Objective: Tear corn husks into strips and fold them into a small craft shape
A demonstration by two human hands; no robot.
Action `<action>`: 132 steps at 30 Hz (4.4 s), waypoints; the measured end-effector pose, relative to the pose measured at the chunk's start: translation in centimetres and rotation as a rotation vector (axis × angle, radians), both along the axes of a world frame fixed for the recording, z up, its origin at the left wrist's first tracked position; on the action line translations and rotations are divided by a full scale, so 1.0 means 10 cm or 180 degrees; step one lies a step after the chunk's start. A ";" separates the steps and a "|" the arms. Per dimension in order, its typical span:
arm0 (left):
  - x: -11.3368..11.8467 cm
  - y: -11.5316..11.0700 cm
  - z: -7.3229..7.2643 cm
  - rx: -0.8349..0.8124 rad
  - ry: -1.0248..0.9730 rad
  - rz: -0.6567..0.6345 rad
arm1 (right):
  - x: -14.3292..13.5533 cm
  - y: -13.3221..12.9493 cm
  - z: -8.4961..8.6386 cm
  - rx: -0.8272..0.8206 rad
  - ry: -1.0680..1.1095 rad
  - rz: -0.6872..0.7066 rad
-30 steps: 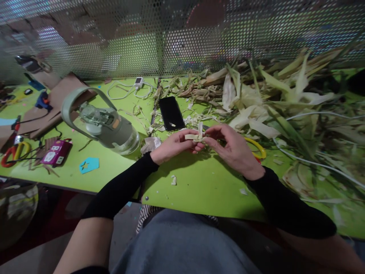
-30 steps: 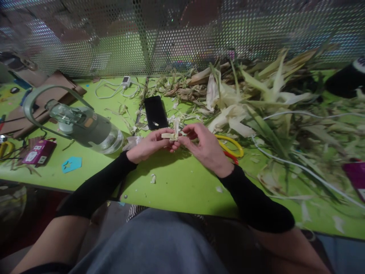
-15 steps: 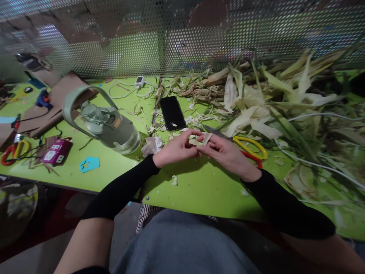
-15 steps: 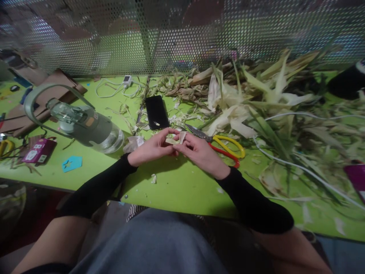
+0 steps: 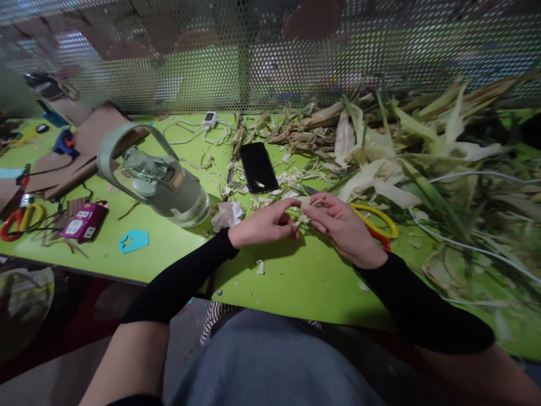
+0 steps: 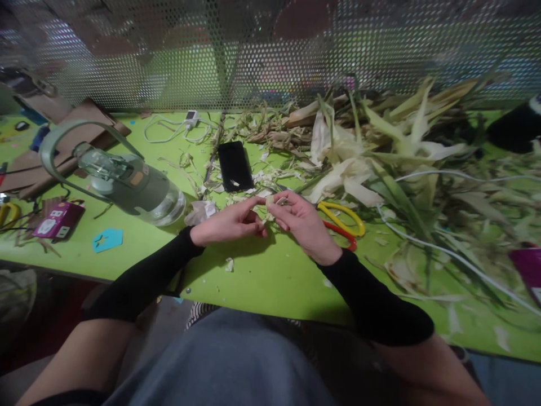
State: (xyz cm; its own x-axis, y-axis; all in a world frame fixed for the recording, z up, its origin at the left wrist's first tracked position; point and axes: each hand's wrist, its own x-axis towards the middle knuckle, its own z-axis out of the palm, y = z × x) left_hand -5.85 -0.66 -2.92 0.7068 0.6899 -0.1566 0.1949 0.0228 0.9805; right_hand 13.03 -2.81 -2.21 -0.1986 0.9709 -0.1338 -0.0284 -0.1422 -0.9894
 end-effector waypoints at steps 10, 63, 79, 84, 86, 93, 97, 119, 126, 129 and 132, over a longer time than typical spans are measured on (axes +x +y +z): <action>0.04 -0.01 0.07 -0.0686 -0.0595 0.0372 | 0.00 -0.05 0.00 0.0784 -0.1038 -0.0248; 0.03 0.07 0.01 -0.0707 -0.0478 0.0999 | 0.04 0.04 -0.07 0.0508 -0.0680 0.0110; -0.01 0.02 0.06 0.0433 -0.0045 0.0880 | 0.03 -0.03 -0.06 0.1240 -0.1558 -0.0113; -0.03 0.01 0.09 0.0492 0.0270 0.0769 | 0.03 -0.04 -0.03 0.1411 -0.1702 0.0042; -0.04 0.01 0.13 0.0374 0.0377 0.0616 | 0.03 -0.04 -0.05 0.1278 -0.1607 0.0006; -0.04 -0.01 0.20 0.0534 0.0344 0.0581 | 0.03 -0.04 -0.03 0.0662 -0.0940 0.0503; -0.04 -0.01 0.23 0.0650 0.0483 0.0497 | 0.04 -0.03 -0.02 0.0811 -0.1032 0.0561; -0.07 -0.01 0.21 -0.0363 -0.0438 0.0445 | 0.09 -0.01 0.15 0.0190 -0.0463 0.0366; -0.04 0.00 0.12 -0.0464 -0.0690 0.0309 | 0.05 -0.01 0.05 0.0485 -0.0556 0.0408; -0.02 -0.01 0.08 -0.0571 -0.0713 0.0262 | 0.04 -0.04 -0.01 0.0570 -0.0671 0.0356; 0.00 -0.02 0.04 -0.0536 -0.0734 0.0385 | 0.03 -0.07 -0.03 0.0795 -0.0970 0.0113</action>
State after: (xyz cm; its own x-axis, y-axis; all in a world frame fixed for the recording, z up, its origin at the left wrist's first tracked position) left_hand -5.81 -0.90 -2.54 0.6513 0.7491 -0.1208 -0.0463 0.1982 0.9791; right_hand 13.30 -3.54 -2.55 -0.2203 0.9743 0.0478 0.2725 0.1085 -0.9560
